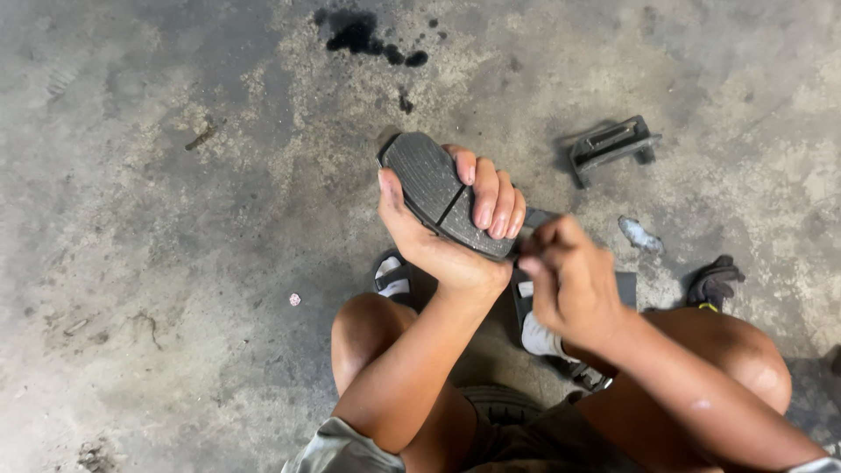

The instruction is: The person sits on the workshop floor and sands the edges and surface of brake pads using a small sanding block, working the pad against the block by hand. They rotate and reposition each pad to sand different sides, then hold the pads up to check the sanded surfaces.

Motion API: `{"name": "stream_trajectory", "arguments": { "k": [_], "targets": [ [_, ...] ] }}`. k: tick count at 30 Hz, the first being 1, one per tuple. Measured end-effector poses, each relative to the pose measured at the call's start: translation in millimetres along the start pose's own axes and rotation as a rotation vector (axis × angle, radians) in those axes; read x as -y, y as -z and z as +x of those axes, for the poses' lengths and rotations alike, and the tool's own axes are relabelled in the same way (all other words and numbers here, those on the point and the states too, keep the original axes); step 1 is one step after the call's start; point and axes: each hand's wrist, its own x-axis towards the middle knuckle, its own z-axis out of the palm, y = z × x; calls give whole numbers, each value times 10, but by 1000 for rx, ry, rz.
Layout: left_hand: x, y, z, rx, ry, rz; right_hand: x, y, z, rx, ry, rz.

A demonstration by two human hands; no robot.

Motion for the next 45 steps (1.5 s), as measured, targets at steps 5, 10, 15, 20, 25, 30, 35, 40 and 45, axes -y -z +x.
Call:
{"name": "stream_trajectory", "arguments": {
  "k": [5, 10, 15, 20, 25, 30, 35, 40, 45],
  "targets": [
    [-7, -17, 0, 7, 5, 11, -44, -6, -45, 0, 20, 19],
    [-5, -29, 0, -11, 23, -14, -38, -15, -48, -8, -60, -18],
    [1, -25, 10, -10, 11, 8, -23, 15, -12, 1, -20, 20],
    [1, -20, 23, -13, 49, -24, -62, 29, -55, -2, 34, 12],
    [0, -29, 7, -65, 74, -27, -79, 14, -88, 6, -21, -38],
    [-7, -35, 14, -54, 77, -30, -52, 25, -51, 2, 0, 11],
    [-6, -34, 19, -21, 84, -37, -49, 44, -57, 12, 55, 12],
    [-10, -41, 7, -41, 110, -50, -96, 27, -105, 25, -41, -81],
    [-20, -62, 9, -34, 123, -59, -168, 49, -102, -66, -140, 31]
  ]
}}
